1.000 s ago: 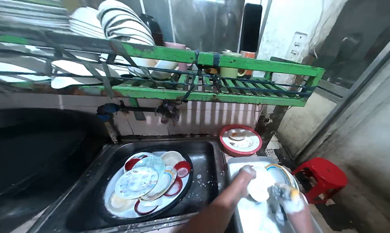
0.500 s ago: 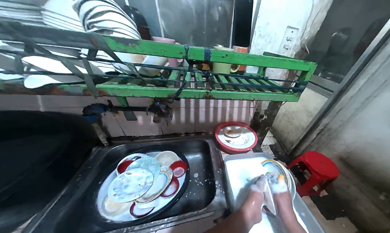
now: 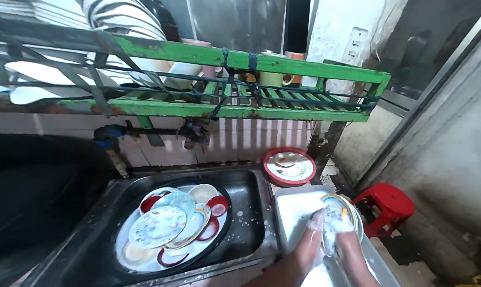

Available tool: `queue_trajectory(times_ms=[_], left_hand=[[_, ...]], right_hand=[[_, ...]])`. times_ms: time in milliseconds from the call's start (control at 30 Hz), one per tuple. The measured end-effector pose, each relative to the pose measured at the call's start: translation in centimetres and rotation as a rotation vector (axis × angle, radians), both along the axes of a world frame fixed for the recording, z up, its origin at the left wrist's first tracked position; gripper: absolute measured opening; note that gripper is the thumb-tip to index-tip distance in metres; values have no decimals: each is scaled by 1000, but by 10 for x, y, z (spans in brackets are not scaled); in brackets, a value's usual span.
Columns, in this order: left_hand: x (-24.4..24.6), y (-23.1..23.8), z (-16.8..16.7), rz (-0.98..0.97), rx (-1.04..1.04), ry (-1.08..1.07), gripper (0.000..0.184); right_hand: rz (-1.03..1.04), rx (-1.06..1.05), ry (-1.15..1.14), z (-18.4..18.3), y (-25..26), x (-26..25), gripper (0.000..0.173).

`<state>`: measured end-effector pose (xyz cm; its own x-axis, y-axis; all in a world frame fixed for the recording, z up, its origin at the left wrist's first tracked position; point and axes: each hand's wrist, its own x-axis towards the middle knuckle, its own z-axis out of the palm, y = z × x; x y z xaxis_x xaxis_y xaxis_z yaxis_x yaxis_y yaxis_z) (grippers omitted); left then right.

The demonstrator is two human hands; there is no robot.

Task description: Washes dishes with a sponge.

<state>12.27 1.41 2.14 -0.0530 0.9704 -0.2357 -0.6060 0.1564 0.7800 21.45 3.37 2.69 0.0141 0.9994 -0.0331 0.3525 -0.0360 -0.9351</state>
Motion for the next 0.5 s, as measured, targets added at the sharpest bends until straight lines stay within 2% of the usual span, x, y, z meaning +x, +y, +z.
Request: queue_trajectory(times_ms=[67, 167, 300, 367, 433, 500], left_hand=[[-10, 1, 2, 39, -7, 10, 39], [-31, 4, 1, -9, -151, -113, 39], [-23, 2, 11, -110, -238, -282, 38], [-19, 2, 10, -60, -182, -262, 38], [-21, 4, 8, 57, -94, -132, 40], [-26, 6, 6, 126, -57, -16, 44]], right_hand=[[132, -11, -138, 10, -12, -3, 47], [416, 55, -469, 20, -18, 1, 47], [348, 502, -644, 10, 0, 14, 38], [329, 511, -745, 5, 12, 24, 37], [375, 419, -817, 6, 7, 28, 38], [398, 371, -736, 5, -11, 24, 40]])
